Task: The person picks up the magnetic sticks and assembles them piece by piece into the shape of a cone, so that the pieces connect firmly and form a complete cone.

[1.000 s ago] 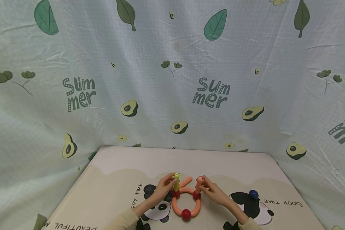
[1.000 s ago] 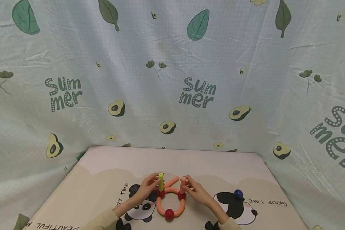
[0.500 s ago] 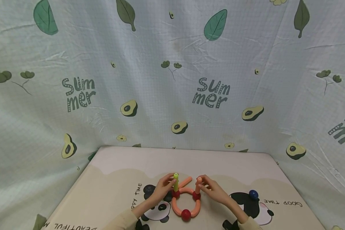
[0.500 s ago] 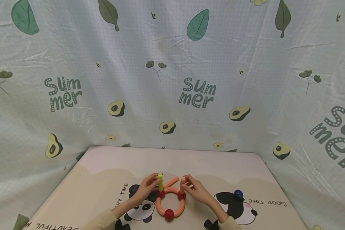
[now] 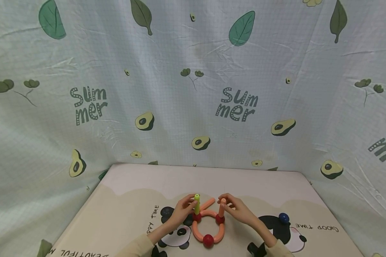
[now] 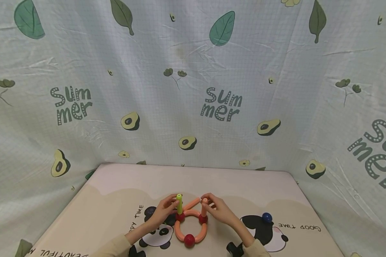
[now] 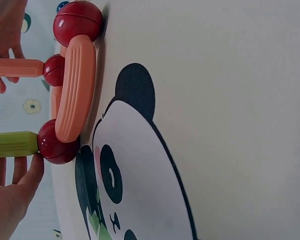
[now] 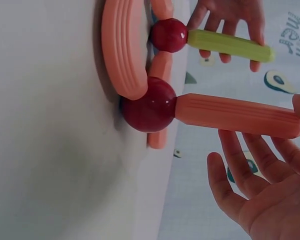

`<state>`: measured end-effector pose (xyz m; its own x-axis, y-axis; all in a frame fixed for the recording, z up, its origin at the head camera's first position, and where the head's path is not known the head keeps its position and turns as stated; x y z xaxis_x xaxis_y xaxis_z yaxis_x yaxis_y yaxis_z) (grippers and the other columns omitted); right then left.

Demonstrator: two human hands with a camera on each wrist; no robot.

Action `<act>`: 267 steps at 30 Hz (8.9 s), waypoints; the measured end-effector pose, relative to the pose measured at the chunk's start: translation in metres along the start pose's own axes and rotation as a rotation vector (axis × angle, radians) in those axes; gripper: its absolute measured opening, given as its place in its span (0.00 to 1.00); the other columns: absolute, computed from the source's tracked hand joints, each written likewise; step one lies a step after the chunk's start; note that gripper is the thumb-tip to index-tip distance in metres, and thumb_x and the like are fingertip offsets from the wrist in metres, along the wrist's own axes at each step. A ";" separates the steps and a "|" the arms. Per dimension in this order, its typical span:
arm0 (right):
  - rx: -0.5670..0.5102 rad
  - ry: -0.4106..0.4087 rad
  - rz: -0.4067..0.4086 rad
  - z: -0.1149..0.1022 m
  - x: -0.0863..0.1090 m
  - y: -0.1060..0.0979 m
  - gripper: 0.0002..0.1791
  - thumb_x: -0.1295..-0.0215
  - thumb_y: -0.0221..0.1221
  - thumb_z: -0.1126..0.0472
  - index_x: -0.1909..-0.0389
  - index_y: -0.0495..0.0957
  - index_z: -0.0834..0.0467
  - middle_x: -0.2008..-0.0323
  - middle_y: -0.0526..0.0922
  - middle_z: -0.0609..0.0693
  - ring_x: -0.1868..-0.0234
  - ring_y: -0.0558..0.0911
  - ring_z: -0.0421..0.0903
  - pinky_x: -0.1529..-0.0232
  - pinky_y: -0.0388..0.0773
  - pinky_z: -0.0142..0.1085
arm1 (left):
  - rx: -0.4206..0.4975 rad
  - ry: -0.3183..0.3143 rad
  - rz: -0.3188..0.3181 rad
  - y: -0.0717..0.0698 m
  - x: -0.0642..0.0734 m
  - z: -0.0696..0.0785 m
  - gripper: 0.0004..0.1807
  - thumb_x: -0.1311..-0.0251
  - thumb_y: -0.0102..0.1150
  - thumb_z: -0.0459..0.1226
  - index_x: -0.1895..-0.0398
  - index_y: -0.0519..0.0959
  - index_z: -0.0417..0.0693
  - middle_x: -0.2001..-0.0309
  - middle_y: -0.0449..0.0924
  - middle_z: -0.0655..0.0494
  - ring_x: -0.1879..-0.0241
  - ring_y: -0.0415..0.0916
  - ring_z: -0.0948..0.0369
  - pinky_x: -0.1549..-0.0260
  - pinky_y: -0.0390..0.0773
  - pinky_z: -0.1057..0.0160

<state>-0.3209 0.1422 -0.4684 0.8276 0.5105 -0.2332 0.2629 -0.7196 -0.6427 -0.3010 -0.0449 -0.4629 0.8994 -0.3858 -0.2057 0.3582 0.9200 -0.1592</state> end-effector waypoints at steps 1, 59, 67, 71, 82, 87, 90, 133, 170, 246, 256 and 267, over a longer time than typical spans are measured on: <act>0.005 -0.004 0.000 -0.002 -0.001 -0.001 0.14 0.34 0.47 0.55 0.52 0.68 0.57 0.56 0.79 0.58 0.57 0.78 0.42 0.62 0.74 0.30 | 0.000 -0.001 0.000 0.000 0.000 0.000 0.20 0.35 0.41 0.33 0.43 0.63 0.31 0.55 0.69 0.30 0.53 0.72 0.43 0.56 0.74 0.50; 0.028 0.088 -0.315 0.033 -0.076 0.034 0.16 0.39 0.53 0.62 0.53 0.73 0.66 0.56 0.78 0.60 0.55 0.77 0.52 0.59 0.73 0.38 | -0.010 -0.017 -0.001 -0.002 -0.009 -0.032 0.22 0.35 0.42 0.42 0.41 0.64 0.38 0.53 0.71 0.36 0.53 0.72 0.52 0.57 0.76 0.57; 0.059 0.087 -0.339 0.032 -0.075 0.041 0.15 0.44 0.56 0.68 0.55 0.75 0.65 0.60 0.79 0.60 0.60 0.77 0.48 0.63 0.72 0.33 | -0.003 -0.026 -0.003 -0.001 -0.009 -0.032 0.22 0.35 0.42 0.40 0.41 0.63 0.37 0.53 0.71 0.35 0.53 0.73 0.51 0.57 0.75 0.55; 0.061 0.091 -0.342 0.033 -0.076 0.042 0.14 0.45 0.56 0.69 0.57 0.75 0.65 0.63 0.80 0.60 0.64 0.77 0.43 0.65 0.71 0.29 | 0.009 -0.031 -0.002 -0.002 -0.012 -0.034 0.21 0.35 0.42 0.38 0.42 0.63 0.34 0.54 0.70 0.33 0.53 0.72 0.48 0.57 0.75 0.52; 0.124 0.135 -0.282 0.035 -0.077 0.039 0.11 0.43 0.55 0.67 0.59 0.77 0.62 0.66 0.79 0.56 0.68 0.73 0.41 0.70 0.69 0.30 | 0.007 -0.025 -0.003 -0.001 -0.011 -0.033 0.22 0.35 0.42 0.40 0.42 0.64 0.37 0.53 0.71 0.34 0.52 0.72 0.51 0.57 0.75 0.56; 0.159 0.140 -0.277 0.035 -0.078 0.041 0.10 0.43 0.56 0.65 0.60 0.78 0.61 0.66 0.80 0.55 0.66 0.74 0.42 0.69 0.69 0.30 | -0.002 -0.010 -0.001 -0.001 -0.010 -0.031 0.23 0.35 0.42 0.41 0.42 0.63 0.36 0.53 0.70 0.34 0.54 0.73 0.55 0.57 0.76 0.56; 0.147 0.153 -0.281 0.034 -0.078 0.042 0.10 0.45 0.58 0.66 0.61 0.78 0.62 0.66 0.80 0.55 0.67 0.74 0.42 0.68 0.69 0.30 | -0.001 -0.003 0.002 -0.002 -0.010 -0.030 0.23 0.35 0.42 0.41 0.42 0.63 0.36 0.53 0.71 0.33 0.55 0.74 0.56 0.58 0.76 0.56; 0.121 0.041 -0.278 0.024 -0.076 0.015 0.10 0.43 0.56 0.66 0.58 0.77 0.58 0.62 0.81 0.52 0.62 0.76 0.43 0.63 0.72 0.32 | -0.033 -0.029 0.017 0.001 -0.003 -0.008 0.20 0.35 0.42 0.36 0.43 0.64 0.33 0.55 0.71 0.32 0.55 0.73 0.46 0.58 0.75 0.51; -0.073 -0.038 -0.072 -0.025 -0.038 -0.040 0.24 0.40 0.55 0.62 0.43 0.60 0.55 0.58 0.78 0.59 0.61 0.80 0.46 0.61 0.75 0.30 | 0.000 -0.031 0.016 0.000 -0.002 -0.003 0.19 0.36 0.42 0.34 0.44 0.65 0.32 0.56 0.71 0.32 0.55 0.72 0.46 0.57 0.75 0.52; -0.417 -0.066 -0.225 -0.048 0.027 0.050 0.18 0.37 0.50 0.62 0.49 0.64 0.68 0.54 0.73 0.70 0.56 0.77 0.35 0.55 0.72 0.28 | 0.052 0.024 -0.040 -0.003 -0.012 -0.028 0.21 0.37 0.45 0.33 0.44 0.64 0.30 0.52 0.69 0.27 0.53 0.72 0.41 0.59 0.76 0.54; -0.403 -0.072 -0.222 -0.046 0.029 0.054 0.18 0.38 0.51 0.61 0.51 0.65 0.67 0.55 0.74 0.70 0.55 0.77 0.36 0.57 0.73 0.28 | 0.046 0.030 -0.044 -0.002 -0.011 -0.026 0.21 0.36 0.44 0.34 0.43 0.63 0.30 0.52 0.69 0.28 0.53 0.72 0.41 0.58 0.76 0.54; -0.397 -0.060 -0.211 -0.046 0.028 0.052 0.19 0.38 0.52 0.61 0.50 0.64 0.67 0.51 0.70 0.71 0.53 0.75 0.33 0.55 0.72 0.28 | 0.037 0.041 -0.040 -0.002 -0.011 -0.027 0.21 0.37 0.44 0.33 0.43 0.63 0.30 0.52 0.69 0.28 0.53 0.72 0.42 0.59 0.76 0.55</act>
<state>-0.2608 0.0976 -0.4746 0.7083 0.6835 -0.1765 0.6024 -0.7156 -0.3535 -0.3184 -0.0444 -0.4867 0.8733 -0.4242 -0.2395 0.4034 0.9053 -0.1328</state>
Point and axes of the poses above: each hand's wrist, its own x-axis away from the middle knuckle, its own y-axis out of the palm, z = x × y, the point moved 7 cm from there along -x, towards the middle knuckle
